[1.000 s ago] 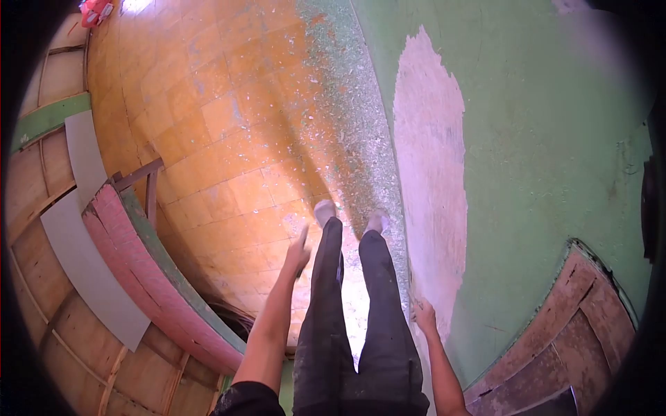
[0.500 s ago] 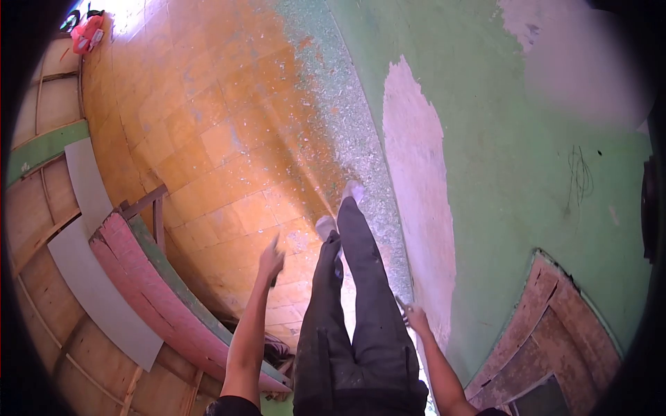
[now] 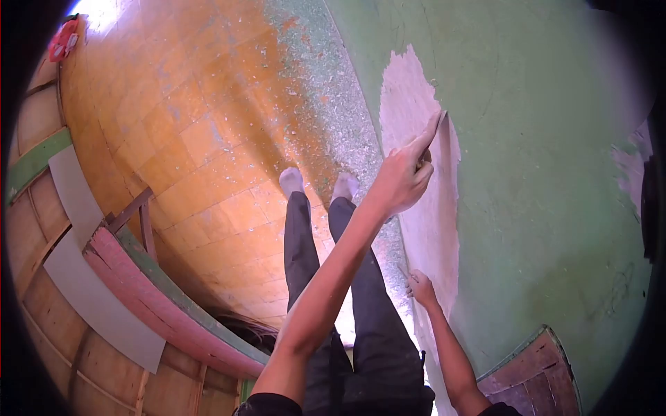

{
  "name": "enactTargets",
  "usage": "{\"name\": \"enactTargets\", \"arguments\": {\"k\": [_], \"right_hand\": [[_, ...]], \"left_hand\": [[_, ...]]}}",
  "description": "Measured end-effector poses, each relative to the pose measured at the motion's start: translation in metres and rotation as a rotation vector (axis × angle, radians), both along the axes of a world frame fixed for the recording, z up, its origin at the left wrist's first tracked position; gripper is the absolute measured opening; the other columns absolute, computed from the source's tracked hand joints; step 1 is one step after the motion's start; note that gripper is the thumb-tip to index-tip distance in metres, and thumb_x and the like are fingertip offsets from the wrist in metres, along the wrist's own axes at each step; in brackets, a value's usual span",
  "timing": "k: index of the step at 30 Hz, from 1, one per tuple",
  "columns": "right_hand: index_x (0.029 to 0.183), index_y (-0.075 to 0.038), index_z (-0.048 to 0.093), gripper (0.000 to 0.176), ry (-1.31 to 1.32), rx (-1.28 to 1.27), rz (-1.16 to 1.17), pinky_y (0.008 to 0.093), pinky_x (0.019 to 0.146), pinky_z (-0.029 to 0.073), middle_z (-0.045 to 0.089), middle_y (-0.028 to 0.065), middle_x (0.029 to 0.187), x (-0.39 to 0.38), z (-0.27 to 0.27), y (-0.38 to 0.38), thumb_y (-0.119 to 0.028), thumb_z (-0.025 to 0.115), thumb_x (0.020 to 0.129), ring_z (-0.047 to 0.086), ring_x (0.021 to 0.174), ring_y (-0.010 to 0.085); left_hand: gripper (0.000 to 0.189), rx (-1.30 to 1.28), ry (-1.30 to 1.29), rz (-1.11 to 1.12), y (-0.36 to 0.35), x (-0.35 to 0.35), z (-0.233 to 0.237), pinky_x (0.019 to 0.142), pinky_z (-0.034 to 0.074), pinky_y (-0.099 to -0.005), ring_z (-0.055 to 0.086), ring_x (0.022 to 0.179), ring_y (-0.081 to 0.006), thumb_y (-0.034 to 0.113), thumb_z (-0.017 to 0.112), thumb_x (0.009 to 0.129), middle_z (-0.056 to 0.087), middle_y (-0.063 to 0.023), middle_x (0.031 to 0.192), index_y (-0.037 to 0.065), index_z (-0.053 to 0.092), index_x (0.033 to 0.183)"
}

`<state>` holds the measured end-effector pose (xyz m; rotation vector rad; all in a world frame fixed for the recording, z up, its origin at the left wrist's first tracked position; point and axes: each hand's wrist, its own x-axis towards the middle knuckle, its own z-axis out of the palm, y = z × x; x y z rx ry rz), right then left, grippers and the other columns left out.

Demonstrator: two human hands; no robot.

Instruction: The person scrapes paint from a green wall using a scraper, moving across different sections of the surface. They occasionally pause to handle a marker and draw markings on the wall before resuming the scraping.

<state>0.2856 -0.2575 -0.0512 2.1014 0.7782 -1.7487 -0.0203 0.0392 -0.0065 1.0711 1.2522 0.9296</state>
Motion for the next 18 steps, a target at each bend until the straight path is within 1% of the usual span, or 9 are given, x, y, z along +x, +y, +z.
{"name": "enactTargets", "arguments": {"k": [1,2,7,8,11,12,15,16,18], "right_hand": [[0.124,0.001,0.059,0.03,-0.008,-0.01,0.01,0.0309,0.057,0.057,0.066,0.0102,0.082,0.0,0.003,-0.002,-0.015,0.052,0.099,0.065,0.065,0.0155],[0.123,0.001,0.059,0.029,-0.016,-0.012,0.004,0.0309,0.057,0.057,0.066,0.0104,0.082,-0.002,0.004,-0.004,-0.015,0.052,0.099,0.065,0.065,0.0156],[0.121,0.002,0.06,0.03,-0.008,-0.092,0.044,0.0314,0.057,0.057,0.066,0.0109,0.082,-0.017,0.009,-0.008,-0.015,0.052,0.099,0.066,0.065,0.0166],[0.121,0.002,0.06,0.03,-0.014,-0.087,0.044,0.0319,0.057,0.058,0.066,0.0109,0.082,-0.017,0.008,-0.012,-0.017,0.052,0.098,0.067,0.066,0.0172],[0.12,0.002,0.06,0.029,-0.005,-0.074,0.022,0.0325,0.057,0.058,0.066,0.0112,0.082,-0.022,0.011,-0.011,-0.016,0.053,0.098,0.067,0.066,0.0175],[0.12,0.002,0.06,0.029,-0.01,-0.091,0.016,0.0327,0.057,0.058,0.066,0.0112,0.082,-0.022,0.012,-0.013,-0.015,0.054,0.097,0.067,0.066,0.0176],[0.12,0.001,0.06,0.028,-0.013,-0.123,0.004,0.033,0.058,0.058,0.067,0.0114,0.083,-0.018,0.01,-0.016,-0.015,0.056,0.097,0.068,0.066,0.0177],[0.12,0.001,0.059,0.028,-0.008,-0.124,0.009,0.0329,0.058,0.058,0.067,0.0114,0.083,-0.016,0.009,-0.018,-0.015,0.056,0.097,0.068,0.067,0.0177],[0.119,0.001,0.061,0.029,0.011,-0.101,0.013,0.0324,0.057,0.058,0.067,0.0111,0.084,-0.015,0.01,-0.017,-0.019,0.055,0.099,0.068,0.067,0.0174]], "left_hand": [[0.084,0.032,0.028,0.014,-0.002,0.002,-0.003,0.075,0.049,-0.0344,0.05,0.068,-0.0225,-0.001,0.047,0.083,0.054,-0.0133,0.08,0.019,0.024,0.162],[0.084,-0.005,0.03,0.022,-0.003,0.006,-0.003,0.075,0.049,-0.0341,0.05,0.067,-0.023,-0.001,0.047,0.083,0.053,-0.0138,0.078,0.018,0.026,0.161],[0.081,-0.139,-0.015,0.033,-0.023,0.023,0.024,0.076,0.049,-0.033,0.052,0.065,-0.0246,-0.002,0.047,0.083,0.049,-0.0165,0.07,0.017,0.03,0.16],[0.078,-0.177,-0.053,0.05,-0.021,0.024,0.026,0.074,0.049,-0.0321,0.053,0.066,-0.0237,-0.002,0.047,0.084,0.048,-0.0176,0.072,0.016,0.033,0.158],[0.076,-0.106,-0.011,0.092,-0.001,0.012,0.001,0.072,0.048,-0.0314,0.051,0.066,-0.0235,-0.002,0.047,0.085,0.048,-0.0194,0.073,0.017,0.035,0.157],[0.075,-0.179,-0.003,0.01,0.007,0.001,0.006,0.072,0.048,-0.0314,0.054,0.066,-0.0235,-0.004,0.045,0.085,0.05,-0.022,0.074,0.018,0.037,0.156],[0.074,-0.15,0.015,0.009,-0.003,0.007,0.012,0.073,0.049,-0.0322,0.058,0.067,-0.0245,-0.005,0.044,0.085,0.051,-0.0253,0.075,0.017,0.038,0.155],[0.073,-0.086,-0.018,0.093,-0.009,0.015,0.017,0.073,0.049,-0.0329,0.059,0.067,-0.0239,-0.006,0.044,0.085,0.052,-0.0261,0.074,0.016,0.04,0.154],[0.072,-0.144,0.017,0.064,0.001,0.011,0.016,0.073,0.05,-0.034,0.06,0.067,-0.026,-0.006,0.044,0.085,0.053,-0.0278,0.075,0.016,0.041,0.154]]}}
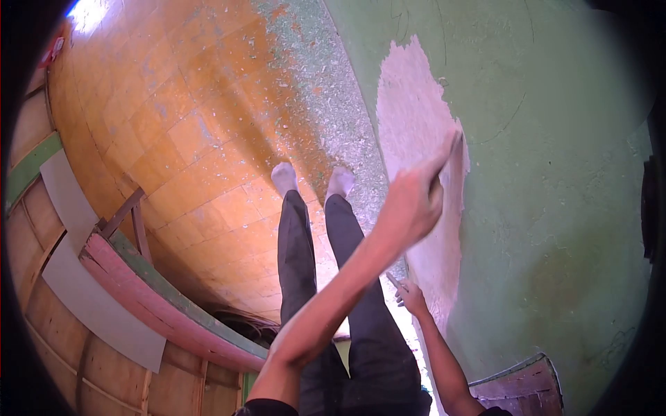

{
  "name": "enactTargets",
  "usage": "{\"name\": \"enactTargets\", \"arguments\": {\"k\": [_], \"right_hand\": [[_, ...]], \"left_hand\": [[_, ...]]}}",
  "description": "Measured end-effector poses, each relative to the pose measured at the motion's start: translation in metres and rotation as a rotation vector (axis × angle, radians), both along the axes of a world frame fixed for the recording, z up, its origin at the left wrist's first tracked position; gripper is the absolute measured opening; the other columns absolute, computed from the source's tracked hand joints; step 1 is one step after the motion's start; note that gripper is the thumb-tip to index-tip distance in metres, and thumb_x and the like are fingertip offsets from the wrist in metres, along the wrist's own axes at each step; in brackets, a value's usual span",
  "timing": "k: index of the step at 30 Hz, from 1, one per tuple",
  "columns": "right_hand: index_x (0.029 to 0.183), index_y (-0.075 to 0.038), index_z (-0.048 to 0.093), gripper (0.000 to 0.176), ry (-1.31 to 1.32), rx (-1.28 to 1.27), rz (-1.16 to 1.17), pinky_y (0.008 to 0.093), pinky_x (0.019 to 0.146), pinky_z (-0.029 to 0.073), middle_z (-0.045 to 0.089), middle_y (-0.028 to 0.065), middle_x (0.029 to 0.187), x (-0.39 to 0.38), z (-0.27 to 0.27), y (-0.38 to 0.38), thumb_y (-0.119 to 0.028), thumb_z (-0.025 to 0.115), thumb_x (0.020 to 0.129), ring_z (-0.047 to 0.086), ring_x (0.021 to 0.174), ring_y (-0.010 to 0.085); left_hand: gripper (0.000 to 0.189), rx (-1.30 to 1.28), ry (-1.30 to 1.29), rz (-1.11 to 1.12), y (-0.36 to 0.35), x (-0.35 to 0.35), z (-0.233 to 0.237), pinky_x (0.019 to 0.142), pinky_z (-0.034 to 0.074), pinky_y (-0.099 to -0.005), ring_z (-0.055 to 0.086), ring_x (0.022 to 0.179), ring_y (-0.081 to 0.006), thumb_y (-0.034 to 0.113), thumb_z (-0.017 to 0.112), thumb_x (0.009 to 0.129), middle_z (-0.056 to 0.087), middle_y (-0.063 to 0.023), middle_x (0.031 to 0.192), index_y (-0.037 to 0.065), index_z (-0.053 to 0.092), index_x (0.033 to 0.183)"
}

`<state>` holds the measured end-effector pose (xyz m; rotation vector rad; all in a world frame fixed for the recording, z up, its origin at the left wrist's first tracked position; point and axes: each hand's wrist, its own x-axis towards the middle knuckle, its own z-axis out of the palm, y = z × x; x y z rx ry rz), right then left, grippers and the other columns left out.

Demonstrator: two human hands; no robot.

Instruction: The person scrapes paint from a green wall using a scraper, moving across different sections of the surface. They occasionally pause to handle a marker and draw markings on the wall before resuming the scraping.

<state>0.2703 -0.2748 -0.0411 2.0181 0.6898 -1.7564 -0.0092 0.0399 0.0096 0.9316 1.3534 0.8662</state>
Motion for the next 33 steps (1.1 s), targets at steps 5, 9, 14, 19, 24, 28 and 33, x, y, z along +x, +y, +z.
{"name": "enactTargets", "arguments": {"k": [5,9,14,19,24,28,33], "right_hand": [[0.116,0.001,0.062,0.027,-0.011,-0.004,0.019,0.032,0.059,0.059,0.068,0.0117,0.08,0.004,-0.002,-0.009,-0.017,0.055,0.098,0.069,0.068,0.017],[0.116,0.0,0.062,0.026,-0.003,0.032,0.019,0.032,0.06,0.059,0.067,0.0109,0.082,-0.01,0.003,0.015,-0.016,0.054,0.098,0.069,0.068,0.0173],[0.12,0.0,0.061,0.03,0.025,0.001,-0.025,0.0324,0.058,0.059,0.067,0.0113,0.086,-0.002,-0.004,0.006,-0.016,0.056,0.096,0.069,0.07,0.0186],[0.121,0.0,0.061,0.031,0.008,-0.014,-0.005,0.0336,0.059,0.059,0.067,0.0115,0.087,-0.005,0.002,0.012,-0.016,0.056,0.096,0.069,0.071,0.0189],[0.118,-0.001,0.062,0.026,0.004,-0.011,0.003,0.0334,0.06,0.06,0.068,0.0114,0.086,-0.003,0.004,0.006,-0.016,0.055,0.097,0.069,0.072,0.0181],[0.117,-0.002,0.062,0.024,-0.004,-0.038,0.001,0.0328,0.061,0.06,0.068,0.0115,0.086,-0.004,0.011,0.007,-0.016,0.055,0.098,0.07,0.073,0.0174],[0.116,0.001,0.062,0.029,0.01,-0.024,-0.034,0.0316,0.061,0.059,0.066,0.0094,0.084,-0.004,0.009,0.013,-0.018,0.054,0.097,0.067,0.071,0.017]], "left_hand": [[0.071,0.028,0.025,0.004,0.003,-0.007,0.0,0.07,0.05,-0.0372,0.063,0.066,-0.0338,-0.007,0.045,0.086,0.053,-0.0332,0.078,0.015,0.043,0.153],[0.07,0.027,0.067,0.037,0.003,0.003,-0.006,0.071,0.05,-0.0377,0.063,0.065,-0.0362,-0.007,0.045,0.085,0.053,-0.0327,0.078,0.013,0.042,0.153],[0.073,0.112,0.072,0.058,0.0,0.005,-0.009,0.074,0.05,-0.0415,0.063,0.068,-0.0401,-0.008,0.047,0.084,0.056,-0.0315,0.078,0.013,0.042,0.153],[0.074,0.18,0.156,0.115,0.012,0.003,-0.026,0.077,0.048,-0.0489,0.063,0.075,-0.0437,-0.01,0.048,0.083,0.059,-0.0316,0.084,0.013,0.043,0.153],[0.076,0.16,0.156,0.121,0.001,0.016,-0.017,0.074,0.05,-0.0443,0.062,0.07,-0.0423,-0.011,0.048,0.082,0.055,-0.0323,0.079,0.013,0.042,0.154],[0.078,0.208,0.176,0.203,0.032,0.002,-0.025,0.067,0.05,-0.0398,0.06,0.062,-0.0401,-0.011,0.048,0.081,0.052,-0.0318,0.074,0.014,0.041,0.154],[0.078,0.242,0.196,0.129,-0.013,0.027,-0.036,0.066,0.05,-0.0435,0.061,0.064,-0.0419,-0.011,0.048,0.08,0.054,-0.0328,0.077,0.013,0.042,0.154]]}}
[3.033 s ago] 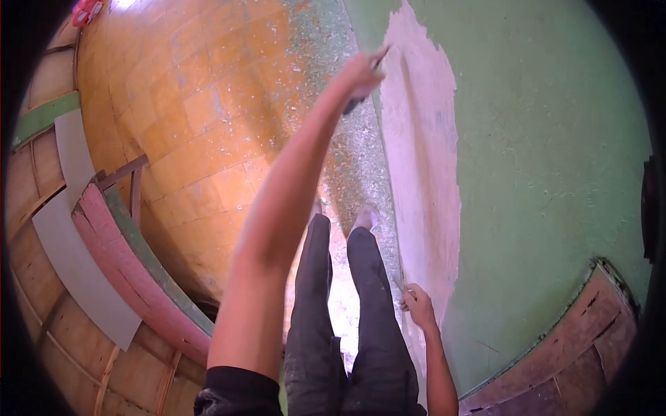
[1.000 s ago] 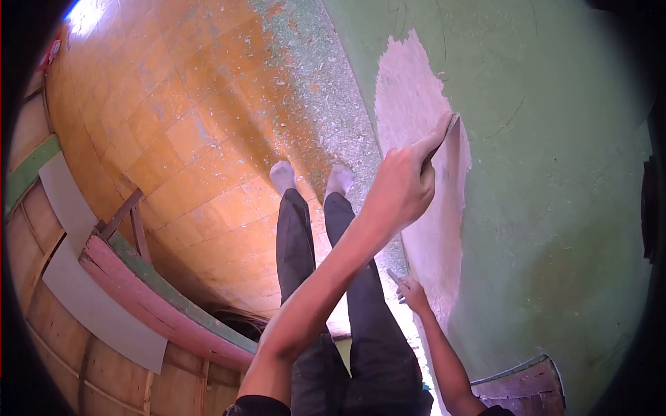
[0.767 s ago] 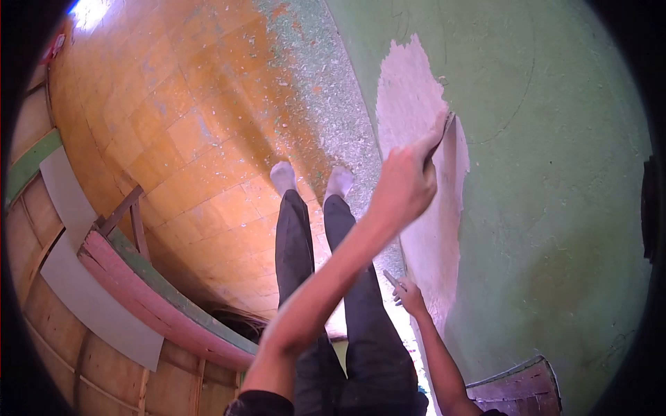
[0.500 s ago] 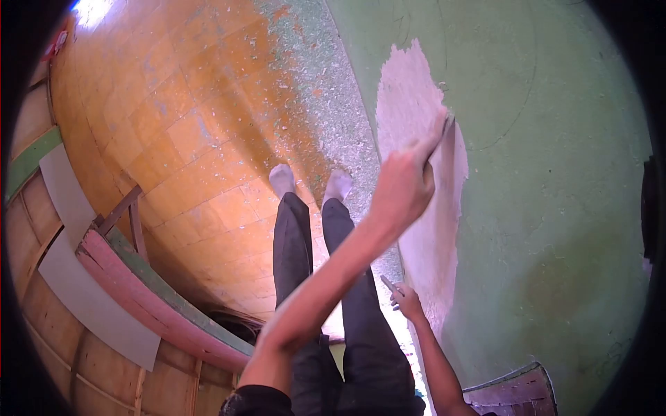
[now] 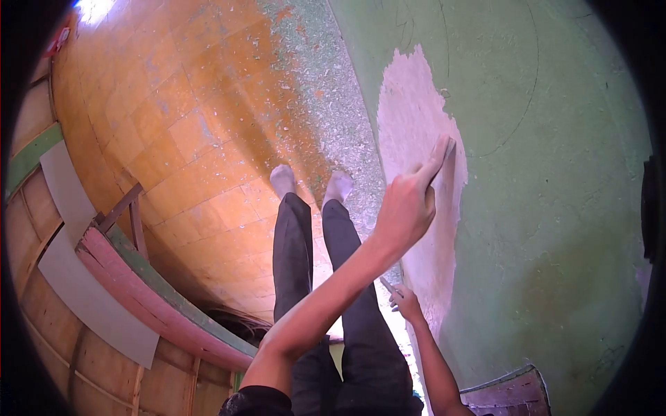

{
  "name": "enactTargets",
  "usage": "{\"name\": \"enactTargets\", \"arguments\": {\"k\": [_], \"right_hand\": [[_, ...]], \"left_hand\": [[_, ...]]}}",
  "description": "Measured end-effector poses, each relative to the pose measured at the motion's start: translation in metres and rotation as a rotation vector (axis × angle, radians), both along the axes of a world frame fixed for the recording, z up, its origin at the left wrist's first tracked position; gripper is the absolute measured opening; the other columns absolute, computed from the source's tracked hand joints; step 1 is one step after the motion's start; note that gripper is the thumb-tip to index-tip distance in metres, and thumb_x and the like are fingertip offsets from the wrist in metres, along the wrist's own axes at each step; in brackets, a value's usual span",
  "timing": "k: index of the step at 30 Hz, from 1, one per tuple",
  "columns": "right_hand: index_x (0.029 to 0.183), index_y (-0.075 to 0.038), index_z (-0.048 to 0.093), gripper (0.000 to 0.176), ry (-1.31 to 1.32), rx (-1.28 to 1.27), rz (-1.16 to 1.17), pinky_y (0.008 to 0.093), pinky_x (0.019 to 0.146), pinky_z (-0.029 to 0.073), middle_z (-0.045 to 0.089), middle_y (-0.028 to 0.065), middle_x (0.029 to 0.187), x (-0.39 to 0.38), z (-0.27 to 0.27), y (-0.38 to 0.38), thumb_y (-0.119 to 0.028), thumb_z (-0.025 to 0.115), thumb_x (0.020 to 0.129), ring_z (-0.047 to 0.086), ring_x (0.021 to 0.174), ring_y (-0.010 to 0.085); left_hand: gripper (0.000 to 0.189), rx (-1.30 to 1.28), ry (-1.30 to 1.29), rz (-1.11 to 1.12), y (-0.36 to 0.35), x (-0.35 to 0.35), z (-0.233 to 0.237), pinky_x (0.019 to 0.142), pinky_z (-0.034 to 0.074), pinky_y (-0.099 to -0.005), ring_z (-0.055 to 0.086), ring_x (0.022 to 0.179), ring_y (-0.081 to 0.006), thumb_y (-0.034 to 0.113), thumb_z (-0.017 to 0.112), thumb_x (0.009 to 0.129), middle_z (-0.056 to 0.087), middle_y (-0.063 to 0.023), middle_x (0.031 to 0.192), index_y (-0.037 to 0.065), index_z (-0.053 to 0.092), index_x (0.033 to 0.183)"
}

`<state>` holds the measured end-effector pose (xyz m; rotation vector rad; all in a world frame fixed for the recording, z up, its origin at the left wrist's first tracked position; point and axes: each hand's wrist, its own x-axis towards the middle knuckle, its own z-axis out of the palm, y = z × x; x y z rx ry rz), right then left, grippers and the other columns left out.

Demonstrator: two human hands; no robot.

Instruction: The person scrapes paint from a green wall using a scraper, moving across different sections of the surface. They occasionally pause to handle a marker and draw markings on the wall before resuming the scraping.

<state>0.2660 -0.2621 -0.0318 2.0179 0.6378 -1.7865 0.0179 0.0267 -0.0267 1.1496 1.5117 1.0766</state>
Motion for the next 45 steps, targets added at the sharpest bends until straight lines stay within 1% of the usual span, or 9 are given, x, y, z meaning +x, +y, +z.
{"name": "enactTargets", "arguments": {"k": [14,18,21,24,28,32,34,37,45], "right_hand": [[0.117,0.0,0.062,0.028,-0.027,-0.022,0.032,0.0319,0.061,0.059,0.067,0.0104,0.086,0.005,-0.007,0.008,-0.018,0.054,0.098,0.068,0.072,0.0169],[0.117,0.0,0.061,0.026,-0.019,-0.03,0.025,0.0322,0.062,0.06,0.068,0.0107,0.085,0.006,-0.004,0.0,-0.018,0.053,0.099,0.069,0.073,0.0164],[0.116,0.0,0.061,0.026,-0.022,-0.024,-0.015,0.032,0.061,0.06,0.068,0.0107,0.085,0.004,-0.004,-0.005,-0.018,0.054,0.099,0.069,0.072,0.0166],[0.117,0.0,0.061,0.026,-0.035,-0.027,0.0,0.0319,0.061,0.06,0.068,0.0107,0.085,0.006,-0.005,-0.009,-0.017,0.054,0.099,0.069,0.071,0.0166],[0.117,0.0,0.061,0.025,-0.03,-0.024,0.0,0.0318,0.06,0.059,0.067,0.0107,0.085,0.006,-0.003,-0.012,-0.016,0.054,0.099,0.068,0.071,0.0163],[0.117,-0.001,0.061,0.025,-0.023,-0.014,-0.01,0.0319,0.06,0.059,0.068,0.0109,0.085,0.003,-0.001,-0.011,-0.016,0.053,0.099,0.068,0.071,0.0161],[0.117,-0.001,0.062,0.025,-0.022,-0.009,-0.016,0.032,0.06,0.059,0.068,0.011,0.085,0.004,-0.002,-0.013,-0.016,0.053,0.099,0.068,0.071,0.0162],[0.117,-0.001,0.062,0.025,-0.02,-0.012,-0.027,0.032,0.061,0.059,0.068,0.011,0.085,0.003,-0.001,-0.019,-0.016,0.054,0.099,0.069,0.071,0.0165],[0.116,-0.001,0.062,0.025,-0.005,-0.043,-0.018,0.0328,0.062,0.06,0.068,0.0111,0.085,0.005,-0.003,-0.026,-0.017,0.054,0.098,0.069,0.072,0.0175]], "left_hand": [[0.07,-0.088,-0.05,-0.015,0.042,-0.03,0.007,0.078,0.048,-0.0449,0.06,0.077,-0.0422,-0.006,0.049,0.085,0.057,-0.0283,0.084,0.007,0.041,0.153],[0.068,-0.224,-0.132,-0.081,0.013,-0.031,0.006,0.086,0.048,-0.0419,0.062,0.083,-0.0319,-0.001,0.051,0.088,0.056,-0.0202,0.089,0.004,0.036,0.154],[0.065,-0.343,-0.215,-0.075,0.014,-0.037,0.003,0.08,0.054,-0.0397,0.064,0.086,-0.0235,0.004,0.054,0.092,0.056,-0.0145,0.093,0.004,0.037,0.154],[0.06,-0.602,-0.741,-0.041,0.037,-0.052,0.01,0.07,0.06,-0.0373,0.065,0.09,-0.0205,0.011,0.056,0.096,0.056,-0.0119,0.1,0.005,0.039,0.153],[0.053,-0.429,-0.921,0.352,0.044,-0.048,0.029,0.059,0.063,-0.0354,0.065,0.071,-0.0185,0.016,0.052,0.103,0.056,-0.0139,0.099,0.009,0.039,0.153],[0.064,-0.512,-0.376,-0.131,0.038,-0.058,0.019,0.051,0.053,-0.0296,0.063,0.064,-0.0154,0.02,0.05,0.105,0.058,-0.0141,0.094,0.014,0.021,0.162],[0.069,-0.006,-0.117,0.001,0.038,-0.044,0.004,0.059,0.052,-0.0307,0.058,0.062,-0.0134,0.015,0.05,0.101,0.055,-0.0106,0.089,0.016,0.02,0.163],[0.071,-0.26,-0.419,-0.077,0.033,-0.042,0.019,0.069,0.053,-0.033,0.056,0.064,-0.0158,0.011,0.051,0.098,0.053,-0.0115,0.085,0.016,0.022,0.162],[0.07,-0.167,-0.231,-0.139,0.014,-0.031,0.016,0.062,0.045,-0.032,0.041,0.057,-0.0164,0.005,0.052,0.092,0.037,-0.013,0.065,0.019,0.033,0.158]]}}
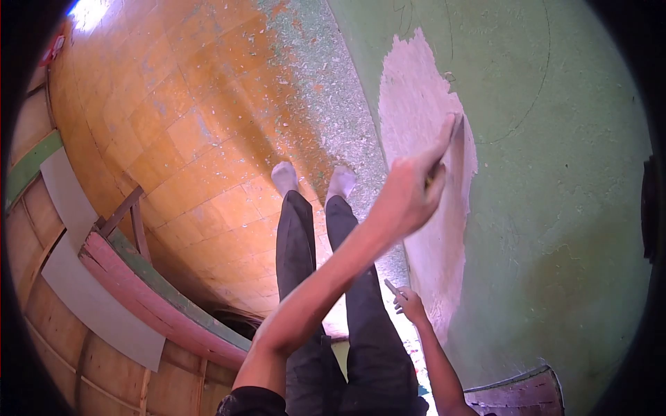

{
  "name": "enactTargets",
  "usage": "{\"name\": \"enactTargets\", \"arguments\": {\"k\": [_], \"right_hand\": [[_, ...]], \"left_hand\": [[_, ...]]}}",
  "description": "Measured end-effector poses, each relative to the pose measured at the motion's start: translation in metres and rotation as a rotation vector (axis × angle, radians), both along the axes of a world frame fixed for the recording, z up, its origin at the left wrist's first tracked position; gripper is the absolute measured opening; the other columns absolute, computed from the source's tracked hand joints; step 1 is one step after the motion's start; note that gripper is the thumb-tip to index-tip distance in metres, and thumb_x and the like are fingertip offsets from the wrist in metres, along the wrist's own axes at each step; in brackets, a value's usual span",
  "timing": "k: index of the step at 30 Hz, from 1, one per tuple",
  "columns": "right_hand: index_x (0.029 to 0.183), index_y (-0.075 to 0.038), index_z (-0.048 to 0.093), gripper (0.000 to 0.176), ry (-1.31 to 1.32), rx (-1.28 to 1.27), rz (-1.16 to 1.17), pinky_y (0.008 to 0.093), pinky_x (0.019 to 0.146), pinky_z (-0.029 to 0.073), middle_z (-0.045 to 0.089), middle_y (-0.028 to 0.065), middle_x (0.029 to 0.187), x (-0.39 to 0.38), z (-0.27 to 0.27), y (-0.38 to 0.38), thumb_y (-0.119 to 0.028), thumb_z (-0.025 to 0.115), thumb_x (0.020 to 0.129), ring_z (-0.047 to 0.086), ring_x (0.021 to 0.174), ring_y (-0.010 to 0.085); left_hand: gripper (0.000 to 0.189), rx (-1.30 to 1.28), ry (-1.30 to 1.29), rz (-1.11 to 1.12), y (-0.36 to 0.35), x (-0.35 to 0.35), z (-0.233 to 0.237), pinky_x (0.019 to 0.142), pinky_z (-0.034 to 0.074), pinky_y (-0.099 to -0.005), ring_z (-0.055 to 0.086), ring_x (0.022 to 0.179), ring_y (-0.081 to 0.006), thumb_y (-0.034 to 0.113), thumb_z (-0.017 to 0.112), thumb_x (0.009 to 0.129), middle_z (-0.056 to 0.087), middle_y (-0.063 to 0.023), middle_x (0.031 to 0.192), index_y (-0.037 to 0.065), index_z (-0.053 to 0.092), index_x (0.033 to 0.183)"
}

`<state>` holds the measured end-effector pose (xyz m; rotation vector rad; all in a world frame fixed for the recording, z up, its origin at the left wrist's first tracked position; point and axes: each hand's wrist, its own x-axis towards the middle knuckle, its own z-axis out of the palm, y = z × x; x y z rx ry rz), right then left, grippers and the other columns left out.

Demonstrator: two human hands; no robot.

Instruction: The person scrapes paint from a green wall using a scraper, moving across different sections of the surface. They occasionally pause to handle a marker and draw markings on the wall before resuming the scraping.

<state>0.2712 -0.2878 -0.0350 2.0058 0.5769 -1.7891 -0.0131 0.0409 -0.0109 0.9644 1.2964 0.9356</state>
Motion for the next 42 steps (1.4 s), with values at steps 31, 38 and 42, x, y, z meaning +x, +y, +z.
{"name": "enactTargets", "arguments": {"k": [31,38,42], "right_hand": [[0.117,-0.001,0.06,0.026,0.025,0.006,-0.009,0.0323,0.062,0.06,0.066,0.0105,0.086,0.006,-0.004,0.009,-0.018,0.054,0.099,0.068,0.073,0.0173],[0.12,0.0,0.059,0.027,0.007,-0.002,-0.038,0.0323,0.062,0.06,0.068,0.0118,0.087,0.008,0.007,0.007,-0.019,0.055,0.101,0.069,0.073,0.0175],[0.12,-0.001,0.059,0.027,0.002,-0.009,-0.019,0.0326,0.062,0.06,0.068,0.0118,0.088,0.013,0.006,-0.001,-0.02,0.055,0.101,0.069,0.074,0.0174]], "left_hand": [[0.077,-0.007,0.08,-0.039,0.041,-0.034,-0.012,0.064,0.048,-0.0366,0.049,0.058,-0.0285,-0.004,0.049,0.081,0.045,-0.0242,0.068,0.021,0.043,0.154],[0.078,0.0,0.139,0.099,0.058,-0.025,-0.014,0.069,0.051,-0.0448,0.061,0.066,-0.0439,-0.006,0.049,0.078,0.053,-0.0324,0.075,0.018,0.044,0.152],[0.078,0.081,0.122,0.063,0.031,-0.013,-0.016,0.072,0.052,-0.0477,0.063,0.069,-0.0461,-0.006,0.048,0.078,0.057,-0.0335,0.077,0.016,0.043,0.153]]}}
